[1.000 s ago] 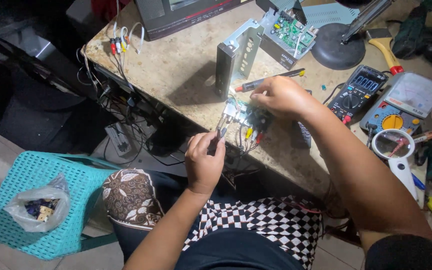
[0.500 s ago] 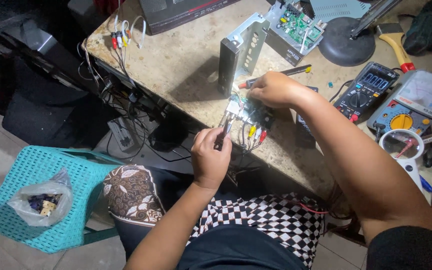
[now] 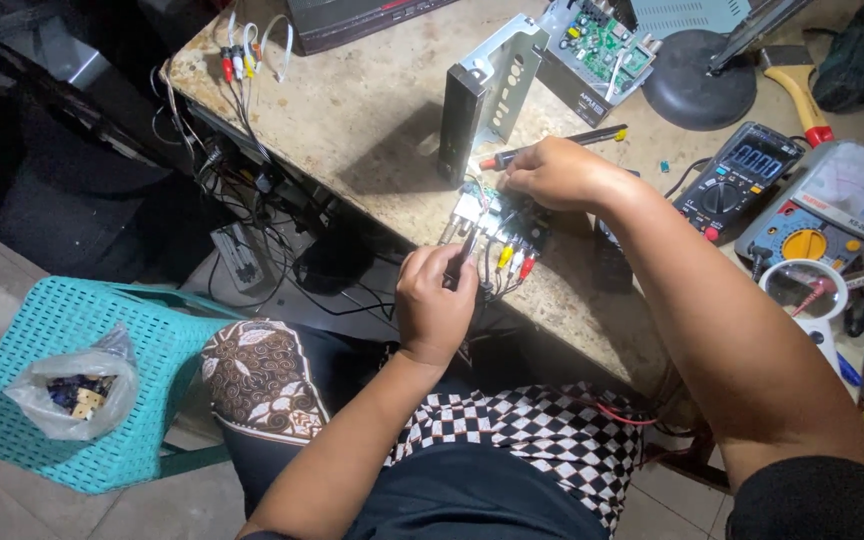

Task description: Assembling a circuit board into a metal housing, connecting cables, and testing the device using a multimeter and remote control.

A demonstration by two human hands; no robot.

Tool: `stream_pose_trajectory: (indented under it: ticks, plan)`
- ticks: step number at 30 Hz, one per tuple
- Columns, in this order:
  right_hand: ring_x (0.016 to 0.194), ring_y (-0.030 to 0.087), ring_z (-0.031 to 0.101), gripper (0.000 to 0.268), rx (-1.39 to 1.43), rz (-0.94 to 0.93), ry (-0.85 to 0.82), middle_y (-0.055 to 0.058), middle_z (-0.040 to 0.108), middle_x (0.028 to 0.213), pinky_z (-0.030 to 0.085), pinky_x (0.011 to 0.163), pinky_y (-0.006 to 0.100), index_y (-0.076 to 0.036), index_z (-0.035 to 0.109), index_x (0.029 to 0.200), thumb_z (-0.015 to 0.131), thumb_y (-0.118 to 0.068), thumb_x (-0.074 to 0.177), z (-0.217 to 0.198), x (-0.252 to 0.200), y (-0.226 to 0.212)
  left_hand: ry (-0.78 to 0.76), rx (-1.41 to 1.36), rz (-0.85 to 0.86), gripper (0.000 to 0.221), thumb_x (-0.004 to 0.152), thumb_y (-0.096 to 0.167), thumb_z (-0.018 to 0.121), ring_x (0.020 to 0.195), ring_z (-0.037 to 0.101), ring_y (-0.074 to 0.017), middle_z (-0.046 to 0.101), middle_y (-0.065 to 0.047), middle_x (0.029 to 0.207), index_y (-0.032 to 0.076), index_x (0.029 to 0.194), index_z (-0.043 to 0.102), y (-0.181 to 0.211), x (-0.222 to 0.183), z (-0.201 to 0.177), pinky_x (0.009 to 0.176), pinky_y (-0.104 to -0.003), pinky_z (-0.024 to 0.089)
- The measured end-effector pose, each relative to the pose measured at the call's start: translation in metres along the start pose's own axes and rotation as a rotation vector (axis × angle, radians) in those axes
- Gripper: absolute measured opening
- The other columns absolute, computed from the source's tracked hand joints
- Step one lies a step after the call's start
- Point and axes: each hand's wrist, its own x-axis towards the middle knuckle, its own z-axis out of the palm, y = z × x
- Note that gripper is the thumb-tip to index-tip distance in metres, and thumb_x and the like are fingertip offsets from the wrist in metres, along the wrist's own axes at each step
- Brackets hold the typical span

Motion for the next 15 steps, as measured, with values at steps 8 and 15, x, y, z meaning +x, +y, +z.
stream_pose_trajectory:
  ticks: [8, 15]
  plan:
    - [0.117, 0.043, 0.067, 0.031, 0.008, -0.014, -0.011, 0.026, 0.073, 0.117, 0.053, 0.096, 0.054, -0.007, 0.081, 0.111, 0.063, -0.028, 0.096, -0.001, -0.002, 0.002, -0.011, -0.004, -0.038, 0.016, 0.083, 0.009, 0.078, 0.081, 0.071, -0.0298, 0.069, -0.009, 0.088, 0.007, 0.098, 0.075, 0.002, 0.001, 0.0, 0.062, -0.036, 0.06]
    - [0.116, 0.042, 0.068, 0.03, 0.012, -0.003, -0.01, 0.025, 0.074, 0.116, 0.054, 0.095, 0.054, -0.007, 0.081, 0.111, 0.064, -0.028, 0.096, -0.001, -0.002, 0.0, 0.004, 0.012, -0.022, 0.016, 0.082, 0.009, 0.078, 0.081, 0.07, -0.0302, 0.069, -0.008, 0.087, 0.008, 0.098, 0.074, 0.002, 0.002, 0.002, 0.062, -0.037, 0.06]
